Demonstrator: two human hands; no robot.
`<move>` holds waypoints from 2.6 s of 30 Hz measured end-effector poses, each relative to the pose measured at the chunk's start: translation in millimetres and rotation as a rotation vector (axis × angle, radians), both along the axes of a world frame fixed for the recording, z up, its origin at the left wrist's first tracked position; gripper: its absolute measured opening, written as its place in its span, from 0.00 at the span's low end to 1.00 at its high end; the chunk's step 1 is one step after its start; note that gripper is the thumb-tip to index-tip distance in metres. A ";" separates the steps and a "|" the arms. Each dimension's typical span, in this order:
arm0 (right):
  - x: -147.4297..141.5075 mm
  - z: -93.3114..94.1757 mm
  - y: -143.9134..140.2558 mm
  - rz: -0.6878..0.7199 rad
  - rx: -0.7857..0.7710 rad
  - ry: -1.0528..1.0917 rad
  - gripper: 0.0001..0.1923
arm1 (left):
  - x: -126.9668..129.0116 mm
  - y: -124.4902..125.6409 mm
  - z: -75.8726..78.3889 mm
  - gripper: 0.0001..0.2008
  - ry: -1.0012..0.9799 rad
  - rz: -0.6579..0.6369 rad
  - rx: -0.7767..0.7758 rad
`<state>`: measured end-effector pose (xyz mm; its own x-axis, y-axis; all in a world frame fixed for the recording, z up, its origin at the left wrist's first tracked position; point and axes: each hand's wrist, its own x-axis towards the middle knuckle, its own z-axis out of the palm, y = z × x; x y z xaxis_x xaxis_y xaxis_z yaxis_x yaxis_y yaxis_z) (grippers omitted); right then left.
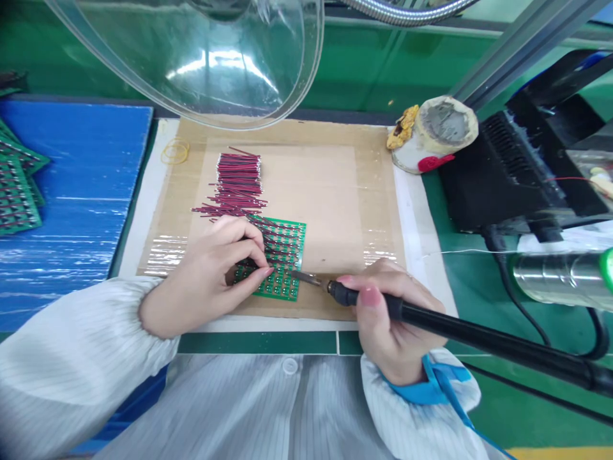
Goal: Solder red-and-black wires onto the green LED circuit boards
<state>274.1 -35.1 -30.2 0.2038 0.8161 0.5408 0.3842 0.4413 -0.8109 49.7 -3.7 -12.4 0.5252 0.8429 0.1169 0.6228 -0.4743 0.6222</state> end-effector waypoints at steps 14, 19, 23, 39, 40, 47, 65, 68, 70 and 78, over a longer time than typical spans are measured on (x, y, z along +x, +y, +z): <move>-1.2 -1.2 5.5 -0.160 0.072 0.145 0.10 | -30.2 71.3 6.9 0.06 0.136 -0.024 0.162; 1.4 0.2 1.6 -0.131 0.015 0.163 0.10 | -34.1 71.8 0.6 0.06 0.044 0.011 0.163; 2.4 1.3 -0.2 -0.135 -0.018 0.148 0.10 | -33.6 65.1 -0.7 0.06 0.012 0.083 0.171; 9.1 4.5 -3.9 -0.110 -0.002 0.101 0.09 | -10.1 25.7 7.3 0.05 -0.145 -0.086 0.209; 10.1 3.9 -4.7 -0.103 -0.011 0.091 0.08 | -5.6 20.2 5.7 0.05 -0.132 -0.134 0.190; 9.6 -1.8 -6.6 -0.017 -0.043 0.039 0.07 | 3.9 1.3 -5.5 0.07 -0.004 -0.077 0.130; 9.4 -1.9 -7.7 0.012 -0.081 -0.029 0.06 | 7.5 -2.3 -7.7 0.05 0.009 -0.043 0.155; 7.6 -0.1 -6.5 -0.024 -0.064 0.021 0.07 | 6.7 -1.9 -7.1 0.05 0.006 -0.048 0.125; 6.8 0.7 -6.2 -0.033 -0.075 0.015 0.07 | 6.1 -1.4 -6.5 0.05 0.006 -0.054 0.106; 9.0 0.1 -8.2 0.007 -0.098 -0.031 0.05 | 8.2 -0.2 -3.9 0.05 0.017 -0.047 0.091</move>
